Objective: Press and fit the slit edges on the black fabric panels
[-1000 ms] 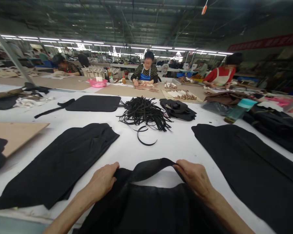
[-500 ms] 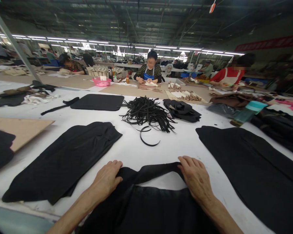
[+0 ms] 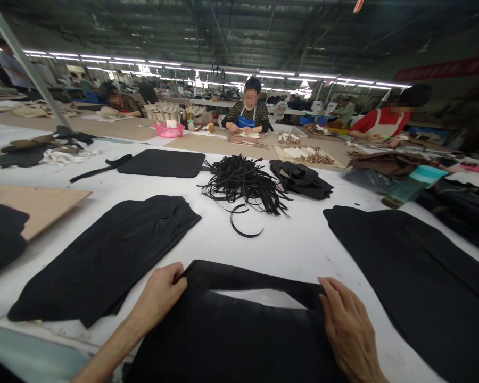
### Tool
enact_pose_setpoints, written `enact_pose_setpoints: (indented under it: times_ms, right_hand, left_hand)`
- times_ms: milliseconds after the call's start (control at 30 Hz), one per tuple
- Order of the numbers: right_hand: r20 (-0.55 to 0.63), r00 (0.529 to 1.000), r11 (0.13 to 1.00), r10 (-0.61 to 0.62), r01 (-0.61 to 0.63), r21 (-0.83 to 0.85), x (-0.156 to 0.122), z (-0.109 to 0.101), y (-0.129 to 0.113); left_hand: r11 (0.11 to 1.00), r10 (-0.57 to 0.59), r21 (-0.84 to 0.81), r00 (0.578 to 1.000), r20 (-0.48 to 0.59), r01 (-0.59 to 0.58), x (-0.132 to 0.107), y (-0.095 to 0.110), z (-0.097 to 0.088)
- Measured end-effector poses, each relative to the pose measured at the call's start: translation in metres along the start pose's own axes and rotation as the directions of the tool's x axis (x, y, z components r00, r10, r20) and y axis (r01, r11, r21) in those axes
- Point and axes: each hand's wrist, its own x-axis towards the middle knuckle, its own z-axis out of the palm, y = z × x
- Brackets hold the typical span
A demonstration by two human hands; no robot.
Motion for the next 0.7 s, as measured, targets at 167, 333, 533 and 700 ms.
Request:
enact_pose_setpoints:
  times_ms: [167,333,533,700]
  right_hand:
    - [0.141,0.984,0.994,0.106,-0.105,-0.014,-0.019,0.020,0.014]
    - [0.196,0.963,0.979,0.187,-0.200,0.050,-0.022,0.026,0.016]
    - [0.337,0.871,0.862,0.358,-0.447,0.239,-0.013,0.015,0.022]
    - [0.569,0.766,0.834,0.298,-0.499,0.235,0.009,-0.011,0.026]
  left_hand:
    - [0.996,-0.049,-0.070,0.998,0.025,0.051,0.006,-0.008,-0.004]
    - [0.997,-0.077,-0.033,0.996,-0.037,0.076,0.007,-0.011,0.011]
    - [0.995,-0.071,-0.073,0.997,0.018,0.072,0.006,-0.010,0.010]
    - [0.959,-0.109,-0.252,0.989,0.097,0.131,0.017,-0.024,0.007]
